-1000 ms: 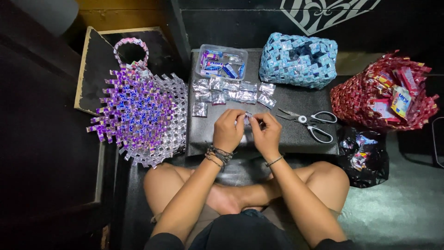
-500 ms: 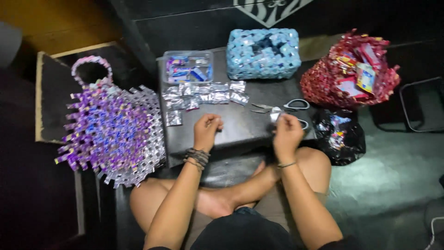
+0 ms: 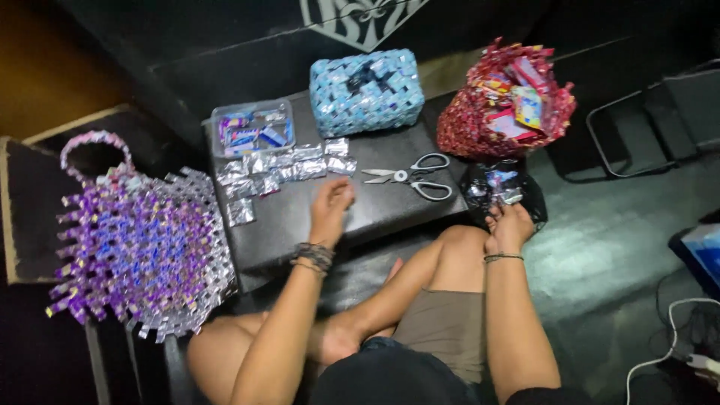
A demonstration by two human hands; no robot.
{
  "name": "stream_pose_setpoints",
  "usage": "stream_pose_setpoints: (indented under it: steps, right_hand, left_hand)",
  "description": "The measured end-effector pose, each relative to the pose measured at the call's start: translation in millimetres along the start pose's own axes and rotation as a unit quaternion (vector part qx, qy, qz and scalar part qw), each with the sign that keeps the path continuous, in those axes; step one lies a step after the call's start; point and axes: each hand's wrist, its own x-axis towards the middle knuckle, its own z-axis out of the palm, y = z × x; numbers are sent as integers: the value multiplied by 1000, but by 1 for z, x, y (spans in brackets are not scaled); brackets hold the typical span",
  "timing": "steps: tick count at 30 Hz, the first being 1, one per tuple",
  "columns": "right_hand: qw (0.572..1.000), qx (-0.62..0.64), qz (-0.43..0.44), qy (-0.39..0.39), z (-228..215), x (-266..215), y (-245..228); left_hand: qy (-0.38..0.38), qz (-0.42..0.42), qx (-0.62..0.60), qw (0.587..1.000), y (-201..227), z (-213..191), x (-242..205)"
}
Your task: The person folds small silver packets by hand and interlocks them to create a woven strip. They handle individual packets one at a time while sitting on the floor next to finished woven bags.
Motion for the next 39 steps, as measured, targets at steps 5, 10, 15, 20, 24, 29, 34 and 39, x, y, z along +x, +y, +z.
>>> stream_pose_setpoints:
  steps: [5,10,15,20,24,29,34,39]
  right_hand:
    - [998,43,32,-39,-11,-12,-13]
    - [995,56,35,-75,-40,-43,-31]
    - [990,-3,46,-134,-55,-97,-47]
    - [972,-33,10,-233,-4,-132,-36]
    - [925,-77,-47,-369,76,-169,-12]
    - [835,-170,-176,-492,168,-246,34]
    - [689,-293,-356,-560,223,-311,57]
    - [445,-491,-517,-541,259,-355,65]
  left_hand:
    - [-124,-10,-47,991,-17,106,10]
    - [-186,-46,-84,978,-25,158,9]
    - [-127,-80,-114,982,-31,143,4]
    - [-6,-50,-70,996,-1,60,-5]
    - [142,3,-54,988,10,-37,-20]
    - [270,55,-45,960,22,-130,-46]
    - [318,41,-56,945,13,-163,-52]
    - [340,37,-261,903,21,-172,-56]
